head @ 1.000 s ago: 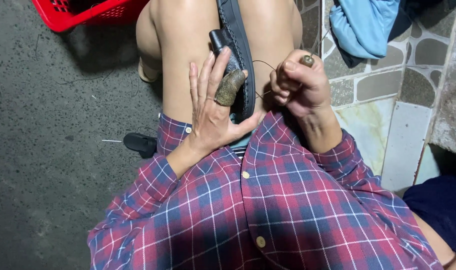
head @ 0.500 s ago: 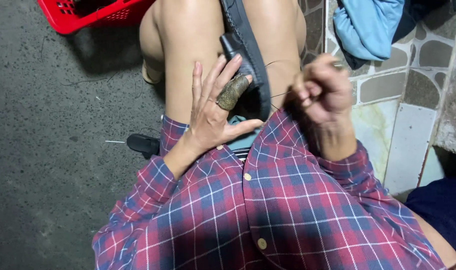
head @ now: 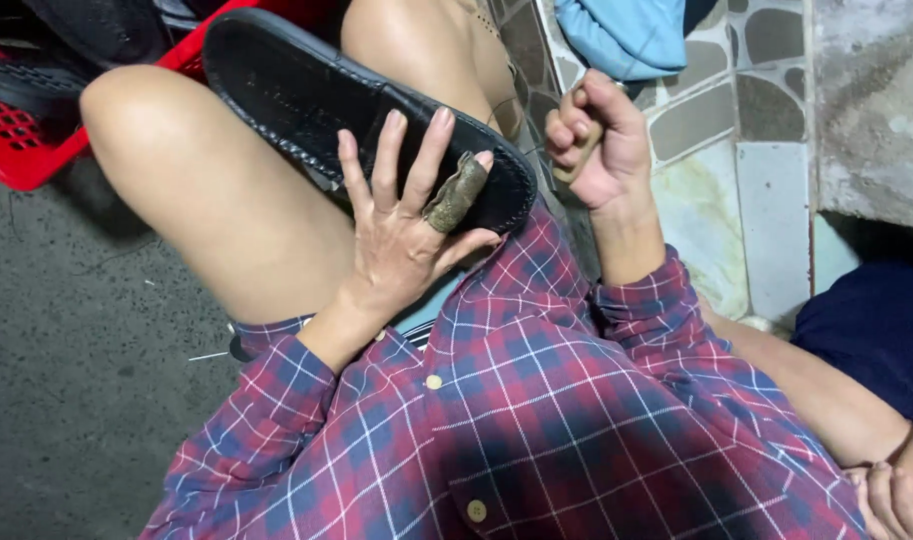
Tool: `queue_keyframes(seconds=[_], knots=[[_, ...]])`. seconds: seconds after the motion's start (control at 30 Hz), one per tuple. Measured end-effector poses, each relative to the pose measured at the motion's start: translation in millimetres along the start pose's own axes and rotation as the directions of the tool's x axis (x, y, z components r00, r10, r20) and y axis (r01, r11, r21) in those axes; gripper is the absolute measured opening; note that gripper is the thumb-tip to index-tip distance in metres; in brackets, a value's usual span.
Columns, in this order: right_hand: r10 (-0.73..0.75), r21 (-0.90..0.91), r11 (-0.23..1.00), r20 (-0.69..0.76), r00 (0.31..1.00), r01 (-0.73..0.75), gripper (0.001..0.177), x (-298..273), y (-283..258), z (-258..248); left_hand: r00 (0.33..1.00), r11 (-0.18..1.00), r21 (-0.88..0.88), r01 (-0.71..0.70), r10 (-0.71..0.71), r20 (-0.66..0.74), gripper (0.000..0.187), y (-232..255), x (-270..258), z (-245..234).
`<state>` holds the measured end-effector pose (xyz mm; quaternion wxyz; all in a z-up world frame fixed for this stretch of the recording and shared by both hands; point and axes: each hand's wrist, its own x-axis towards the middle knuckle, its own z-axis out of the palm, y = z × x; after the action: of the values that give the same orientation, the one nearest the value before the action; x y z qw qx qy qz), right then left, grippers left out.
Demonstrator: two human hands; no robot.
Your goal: Hand-stitching the sole of a black sandal using a stitching awl and thread to repair it.
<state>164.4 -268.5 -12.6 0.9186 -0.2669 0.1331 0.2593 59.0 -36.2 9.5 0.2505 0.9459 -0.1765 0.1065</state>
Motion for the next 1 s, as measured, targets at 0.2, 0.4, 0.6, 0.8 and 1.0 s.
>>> queue_keyframes(seconds=[0.2, 0.4, 0.6, 0.8, 1.0], knots=[[0.085, -0.051, 0.994, -0.163, 0.983, -0.094, 0.014, 7.9, 12.7, -5.1, 1.0, 0.997, 0.069, 0.019, -0.019, -0.008, 0.064, 1.3, -1.0, 1.3], [-0.401, -0.946, -0.133, 0.324, 0.857, 0.296, 0.024, -11.8, 11.3, -11.8, 0.999, 0.997, 0.065, 0.033, -0.031, -0.03, 0.067, 1.8, -2.3, 2.2], [-0.308, -0.93, 0.128, 0.292, 0.905, 0.344, 0.01, -48.6, 22.3, 32.5, 0.999, 0.998, 0.051, 0.036, -0.034, -0.036, 0.067, 0.1, -2.7, 2.0], [-0.221, -0.93, 0.331, 0.088, 0.971, 0.159, 0.04, -44.4, 29.1, 21.9, 0.989, 0.969, -0.234, -0.08, 0.048, -0.139, 0.066, -35.6, -6.1, -18.0], [-0.173, -0.62, 0.764, 0.072, 0.982, 0.18, 0.035, -27.3, -37.3, 3.9, 0.886, 0.908, -0.375, 0.188, -0.321, -0.334, 0.052, -71.9, -2.6, -89.1]])
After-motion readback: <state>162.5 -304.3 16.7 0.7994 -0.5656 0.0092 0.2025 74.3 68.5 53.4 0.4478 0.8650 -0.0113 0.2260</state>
